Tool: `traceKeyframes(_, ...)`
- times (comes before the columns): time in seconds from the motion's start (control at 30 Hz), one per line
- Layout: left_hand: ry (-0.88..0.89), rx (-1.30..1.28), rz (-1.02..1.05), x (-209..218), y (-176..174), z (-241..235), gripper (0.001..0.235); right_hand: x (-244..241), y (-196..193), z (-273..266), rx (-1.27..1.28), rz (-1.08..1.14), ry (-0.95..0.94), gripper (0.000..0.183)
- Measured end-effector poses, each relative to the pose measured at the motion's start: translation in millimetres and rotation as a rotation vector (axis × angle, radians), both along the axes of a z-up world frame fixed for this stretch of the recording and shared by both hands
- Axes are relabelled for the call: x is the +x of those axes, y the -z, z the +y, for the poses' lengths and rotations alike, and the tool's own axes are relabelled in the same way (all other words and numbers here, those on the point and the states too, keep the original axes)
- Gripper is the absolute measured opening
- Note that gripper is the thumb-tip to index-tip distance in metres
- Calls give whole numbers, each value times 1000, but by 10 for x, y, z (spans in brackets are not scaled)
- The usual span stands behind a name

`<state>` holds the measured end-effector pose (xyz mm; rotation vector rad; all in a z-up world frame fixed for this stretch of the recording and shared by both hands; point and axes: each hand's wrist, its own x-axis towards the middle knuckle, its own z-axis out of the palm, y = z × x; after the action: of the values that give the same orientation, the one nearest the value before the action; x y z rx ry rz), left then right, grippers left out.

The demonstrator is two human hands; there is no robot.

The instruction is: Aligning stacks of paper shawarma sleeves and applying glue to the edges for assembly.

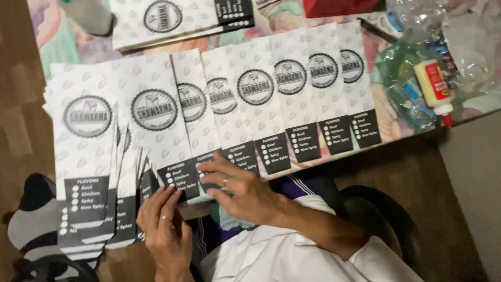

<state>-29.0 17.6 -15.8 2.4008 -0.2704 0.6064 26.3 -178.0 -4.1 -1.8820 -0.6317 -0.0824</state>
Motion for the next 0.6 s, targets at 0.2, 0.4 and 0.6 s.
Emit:
traceKeyframes(0.2,3,104,-47,-7,-203,-310,32,277,-410,-1678,-171,-186,689,21)
traceKeyframes(0.4,291,-48,-127,427,-242,-883,48,180,-13,-3729,-772,-39,1157,38)
traceKeyframes(0.6,610,-182,-123,874,-429,-2101,20,287,-238,-3939,-770,369,1051,81)
